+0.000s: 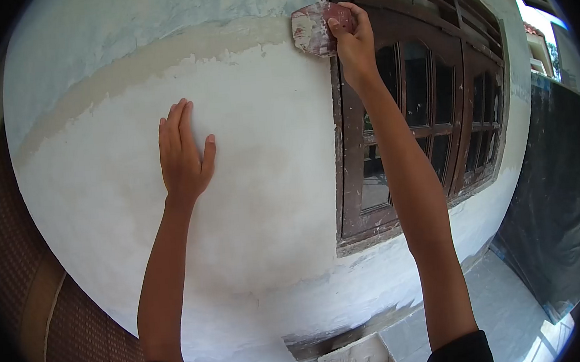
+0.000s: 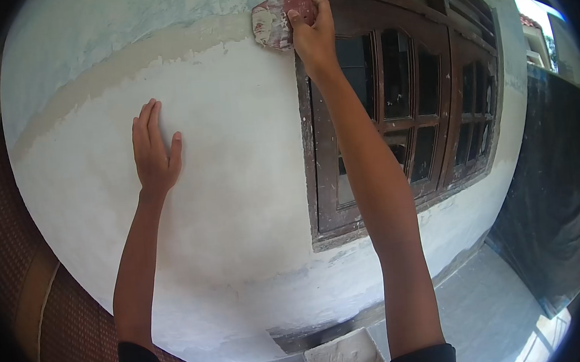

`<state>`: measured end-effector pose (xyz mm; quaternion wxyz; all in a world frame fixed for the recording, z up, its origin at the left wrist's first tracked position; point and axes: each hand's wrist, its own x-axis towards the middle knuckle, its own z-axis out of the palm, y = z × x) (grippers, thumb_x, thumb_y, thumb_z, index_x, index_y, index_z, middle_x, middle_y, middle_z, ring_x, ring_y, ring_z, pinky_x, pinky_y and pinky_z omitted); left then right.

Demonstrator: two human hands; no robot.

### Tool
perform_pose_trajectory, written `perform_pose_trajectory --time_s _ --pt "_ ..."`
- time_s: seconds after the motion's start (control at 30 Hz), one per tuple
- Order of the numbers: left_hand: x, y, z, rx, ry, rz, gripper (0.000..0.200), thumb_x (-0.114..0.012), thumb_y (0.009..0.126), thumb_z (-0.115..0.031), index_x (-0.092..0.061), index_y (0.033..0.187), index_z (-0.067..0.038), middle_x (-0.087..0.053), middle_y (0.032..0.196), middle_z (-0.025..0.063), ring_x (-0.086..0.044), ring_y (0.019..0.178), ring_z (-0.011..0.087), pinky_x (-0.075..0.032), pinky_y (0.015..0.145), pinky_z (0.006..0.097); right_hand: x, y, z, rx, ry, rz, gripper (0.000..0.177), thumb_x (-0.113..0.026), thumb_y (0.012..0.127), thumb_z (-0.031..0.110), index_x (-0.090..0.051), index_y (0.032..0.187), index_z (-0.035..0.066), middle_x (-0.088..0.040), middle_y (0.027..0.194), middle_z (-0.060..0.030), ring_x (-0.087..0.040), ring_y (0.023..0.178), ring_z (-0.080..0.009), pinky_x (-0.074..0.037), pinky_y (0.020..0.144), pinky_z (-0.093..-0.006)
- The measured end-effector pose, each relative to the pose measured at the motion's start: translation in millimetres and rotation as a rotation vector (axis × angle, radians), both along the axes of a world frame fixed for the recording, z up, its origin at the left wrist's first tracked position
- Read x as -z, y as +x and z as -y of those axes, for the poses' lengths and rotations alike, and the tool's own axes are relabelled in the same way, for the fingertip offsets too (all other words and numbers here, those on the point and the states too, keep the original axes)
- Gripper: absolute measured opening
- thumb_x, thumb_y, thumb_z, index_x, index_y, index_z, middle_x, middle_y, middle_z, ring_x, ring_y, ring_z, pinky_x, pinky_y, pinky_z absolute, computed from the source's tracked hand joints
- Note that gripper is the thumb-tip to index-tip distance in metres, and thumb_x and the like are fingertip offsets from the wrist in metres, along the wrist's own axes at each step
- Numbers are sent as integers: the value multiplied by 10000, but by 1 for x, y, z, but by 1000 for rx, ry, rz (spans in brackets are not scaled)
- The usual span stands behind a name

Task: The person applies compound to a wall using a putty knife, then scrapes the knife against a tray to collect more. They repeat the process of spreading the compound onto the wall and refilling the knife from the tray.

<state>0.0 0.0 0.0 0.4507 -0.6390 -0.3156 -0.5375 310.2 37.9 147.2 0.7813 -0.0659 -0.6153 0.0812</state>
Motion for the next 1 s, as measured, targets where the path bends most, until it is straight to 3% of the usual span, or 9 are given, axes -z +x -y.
perform_pose_trajectory --time_s 0.07,0.23,0.3,0.37,0.43,0.57,0.7,0.83,1.0 --pt "-1 -2 1 10 5 -11 583 -554 923 -174 -400 1449 25 -414 1500 168 -401 1371 341 -253 1173 524 -1 -6 -1 276 -44 1 354 -624 955 68 -528 1294 108 -631 1123 -105 -616 948 -142 -515 833 -296" --pt "6 2 1 15 -6 15 574 -543 930 -177 -402 1448 27 -418 1495 168 -404 1368 342 -258 1171 523 4 16 7 283 -75 -32 342 -618 971 49 -514 1297 63 -611 1135 -66 -602 952 -121 -526 771 -276" --pt "3 2 1 12 2 21 573 -540 932 -179 -402 1448 26 -420 1493 168 -403 1369 343 -260 1170 523 2 16 10 40 -15 -100 349 -624 967 51 -515 1297 65 -611 1138 -66 -600 958 -126 -522 784 -271" --pt "3 2 2 -6 10 6 580 -548 926 -170 -398 1452 22 -421 1490 168 -402 1371 341 -261 1171 521 1 1 5 86 11 -72 359 -631 962 49 -512 1301 65 -612 1151 -71 -602 956 -128 -519 796 -272" --pt "2 2 0 -3 15 0 584 -550 924 -167 -395 1454 22 -420 1489 169 -401 1372 341 -261 1171 521 2 -8 -2 362 -6 17 374 -636 959 50 -506 1310 67 -612 1156 -73 -603 952 -127 -517 799 -273" --pt "1 0 1 26 3 8 584 -544 924 -164 -390 1456 23 -419 1489 173 -396 1377 342 -256 1175 519 7 16 6 146 -143 -142 362 -588 950 2 -509 1287 106 -607 1126 -102 -604 950 -137 -521 798 -273" --pt "0 2 0 25 3 17 580 -538 925 -164 -393 1454 23 -420 1492 169 -394 1381 341 -257 1174 519 6 11 10 79 -3 -141 349 -593 955 6 -502 1284 78 -591 1159 -99 -603 952 -127 -527 783 -277" --pt "0 1 0 -3 12 -4 582 -547 921 -156 -395 1454 19 -420 1497 159 -394 1383 336 -261 1173 520 6 -12 5 348 -15 6 370 -596 956 12 -496 1306 82 -605 1142 -103 -605 970 -146 -504 829 -280" --pt "0 0 0 22 10 15 577 -542 926 -165 -397 1452 22 -419 1498 162 -393 1383 339 -259 1172 526 6 13 13 195 -83 -120 368 -610 946 22 -503 1295 68 -622 1113 -109 -619 992 -158 -514 800 -281"
